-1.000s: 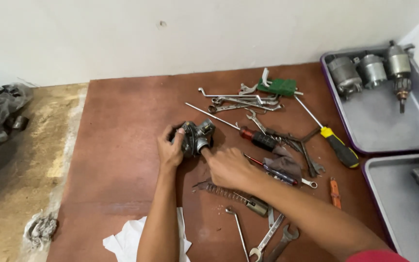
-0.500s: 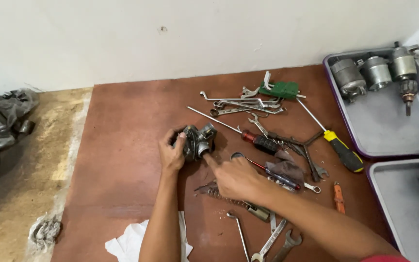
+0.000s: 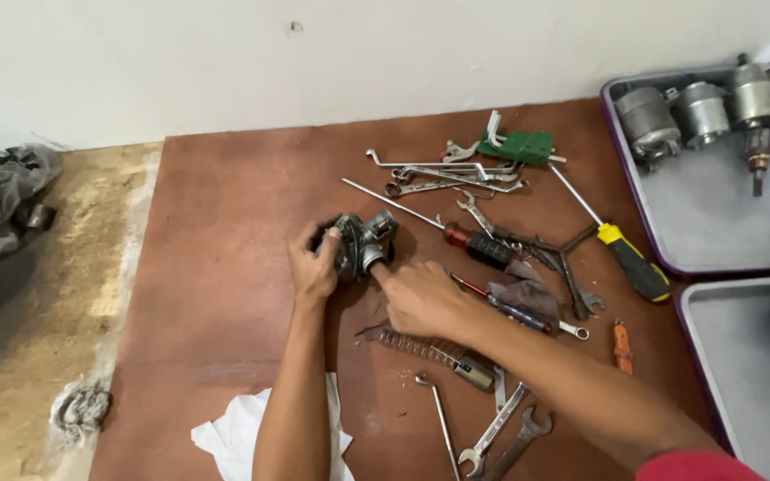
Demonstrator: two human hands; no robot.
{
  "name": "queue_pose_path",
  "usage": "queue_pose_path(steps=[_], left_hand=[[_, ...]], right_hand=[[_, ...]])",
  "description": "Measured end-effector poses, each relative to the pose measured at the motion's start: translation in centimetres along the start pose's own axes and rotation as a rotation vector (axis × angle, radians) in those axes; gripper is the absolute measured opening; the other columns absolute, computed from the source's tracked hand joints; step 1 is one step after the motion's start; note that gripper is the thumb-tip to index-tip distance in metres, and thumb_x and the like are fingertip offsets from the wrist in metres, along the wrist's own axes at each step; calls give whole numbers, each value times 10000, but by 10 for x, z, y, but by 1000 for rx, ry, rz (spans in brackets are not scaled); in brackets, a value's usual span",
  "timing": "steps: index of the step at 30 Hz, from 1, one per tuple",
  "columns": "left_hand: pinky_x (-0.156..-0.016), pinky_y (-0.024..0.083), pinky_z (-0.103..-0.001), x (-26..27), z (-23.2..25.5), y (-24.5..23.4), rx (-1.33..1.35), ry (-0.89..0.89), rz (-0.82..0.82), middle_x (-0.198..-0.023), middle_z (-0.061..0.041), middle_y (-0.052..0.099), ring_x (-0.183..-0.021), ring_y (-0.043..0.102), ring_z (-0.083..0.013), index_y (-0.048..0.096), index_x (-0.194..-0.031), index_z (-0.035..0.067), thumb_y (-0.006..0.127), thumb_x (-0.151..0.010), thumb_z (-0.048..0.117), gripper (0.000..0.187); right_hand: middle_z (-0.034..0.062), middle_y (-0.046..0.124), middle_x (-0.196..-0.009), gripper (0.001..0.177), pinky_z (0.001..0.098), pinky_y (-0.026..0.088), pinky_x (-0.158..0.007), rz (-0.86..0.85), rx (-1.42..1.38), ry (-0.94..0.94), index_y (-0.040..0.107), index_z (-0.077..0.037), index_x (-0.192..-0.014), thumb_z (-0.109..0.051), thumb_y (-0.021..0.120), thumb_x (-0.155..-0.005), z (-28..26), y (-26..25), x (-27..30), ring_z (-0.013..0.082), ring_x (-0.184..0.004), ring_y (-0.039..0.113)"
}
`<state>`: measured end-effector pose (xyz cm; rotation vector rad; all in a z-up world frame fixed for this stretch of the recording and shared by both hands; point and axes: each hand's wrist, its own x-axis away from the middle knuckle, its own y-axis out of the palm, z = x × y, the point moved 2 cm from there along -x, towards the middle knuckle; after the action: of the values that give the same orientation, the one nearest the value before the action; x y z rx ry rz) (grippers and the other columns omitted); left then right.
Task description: The person works on a motorcycle carburetor at a workbench, holding the carburetor body and removing and fitting components such as a spring and float-bowl parts by hand, occasionally picking up small parts and wiping with a cloth. Wrenches and screwdrivers lie on the bench and are handled while the person repositions the carburetor.
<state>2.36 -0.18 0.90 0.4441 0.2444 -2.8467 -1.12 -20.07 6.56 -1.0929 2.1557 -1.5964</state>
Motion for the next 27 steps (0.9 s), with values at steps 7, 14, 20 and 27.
queue_pose_path(steps=[7,14,20,27], left_hand=[[-774,535,-358,0,9,2,-27,8,23,-854,-104,726,-793,631,-168,775,-1037,127,668,-908,285,230],[-800,536,-367,1,-2,1,-29,-2,24,-895,-127,746,-827,665,-194,787,-1067,130,643,-900,287,270],[-797,536,-359,1,-1,2,-30,-3,21,-890,-97,742,-824,646,-163,788,-1061,142,645,-890,296,271],[-752,527,-370,0,8,3,-38,27,41,-840,-114,715,-780,620,-175,780,-1036,125,645,-888,285,256]], right_hand=[[338,711,-808,638,597,546,-717,-28,-302,46,514,72,-1389,-200,553,-813,-7,-10,0,543,-817,714],[238,737,-905,884,547,558,-762,-168,-531,112,186,-38,-1613,-130,546,-810,-25,-32,37,459,-908,720],[244,726,-914,883,450,568,-721,-187,-787,123,183,-19,-1631,-41,573,-840,-7,-16,24,352,-805,690],[106,648,-669,877,320,463,-501,-72,-1019,-14,235,22,-1599,-12,556,-783,5,15,9,191,-562,567]])
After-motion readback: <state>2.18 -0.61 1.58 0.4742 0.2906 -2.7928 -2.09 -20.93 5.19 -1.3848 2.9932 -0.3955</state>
